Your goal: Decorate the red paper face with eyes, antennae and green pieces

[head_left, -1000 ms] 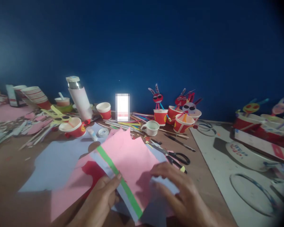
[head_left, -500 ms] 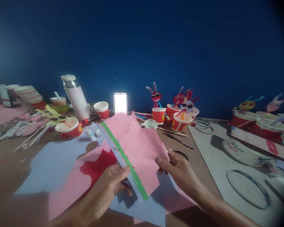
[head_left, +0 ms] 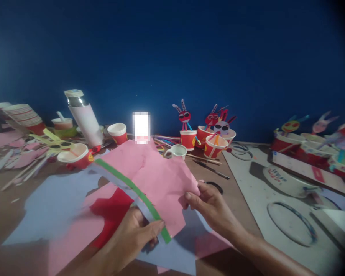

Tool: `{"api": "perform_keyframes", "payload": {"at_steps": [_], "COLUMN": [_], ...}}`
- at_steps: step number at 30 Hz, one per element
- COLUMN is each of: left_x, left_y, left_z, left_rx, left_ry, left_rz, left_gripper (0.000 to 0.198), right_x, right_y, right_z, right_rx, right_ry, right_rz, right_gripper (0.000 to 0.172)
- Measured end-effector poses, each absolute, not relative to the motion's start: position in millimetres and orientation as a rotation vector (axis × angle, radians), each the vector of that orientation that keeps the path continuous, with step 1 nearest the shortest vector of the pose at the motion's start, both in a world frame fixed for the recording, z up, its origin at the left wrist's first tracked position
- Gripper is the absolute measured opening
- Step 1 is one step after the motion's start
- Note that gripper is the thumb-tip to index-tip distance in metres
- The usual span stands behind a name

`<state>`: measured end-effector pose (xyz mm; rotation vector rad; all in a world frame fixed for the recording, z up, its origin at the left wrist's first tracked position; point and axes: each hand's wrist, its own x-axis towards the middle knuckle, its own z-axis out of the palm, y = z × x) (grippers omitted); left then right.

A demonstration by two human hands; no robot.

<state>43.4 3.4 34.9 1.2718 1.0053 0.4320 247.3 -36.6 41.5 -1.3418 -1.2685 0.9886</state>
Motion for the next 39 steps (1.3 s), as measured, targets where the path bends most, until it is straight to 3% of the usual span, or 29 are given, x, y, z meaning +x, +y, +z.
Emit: {"api": "perform_keyframes", "payload": {"at_steps": [3, 8, 13, 18, 31, 39], "left_x": [37, 22, 14, 15, 3, 6], "left_y": [9, 22, 30, 34, 42, 41], "left_z": [38, 42, 42, 46, 7, 9], "left_rx": [1.353, 1.355, 1.347, 0.971, 0.520, 0.663], "left_ry": [1.125, 1.286, 1.212, 1.168, 0.862, 0.958], "left_rz": [0.554, 0.633, 0.657, 0.720, 0.645, 0.692], "left_gripper": [0.033, 0.043, 0.042, 0.034, 0.024, 0.021], "right_x": [275, 335, 355, 354, 354, 327], "right_y": [-29, -13, -9, -7, -5, -16], "right_z": [50, 46, 29, 18, 16, 39], "right_rx": [-1.577, -1.915, -2.158, -2.296, -2.365, -2.289], "right_ry": [-1.525, -1.502, -1.633, -1.746, -1.842, -2.110], "right_rz": [0.684, 0.257, 0.065, -0.068, -0.156, 0.196], "right_gripper": [0.028, 0.024, 0.023, 0.022, 0.023, 0.022]}}
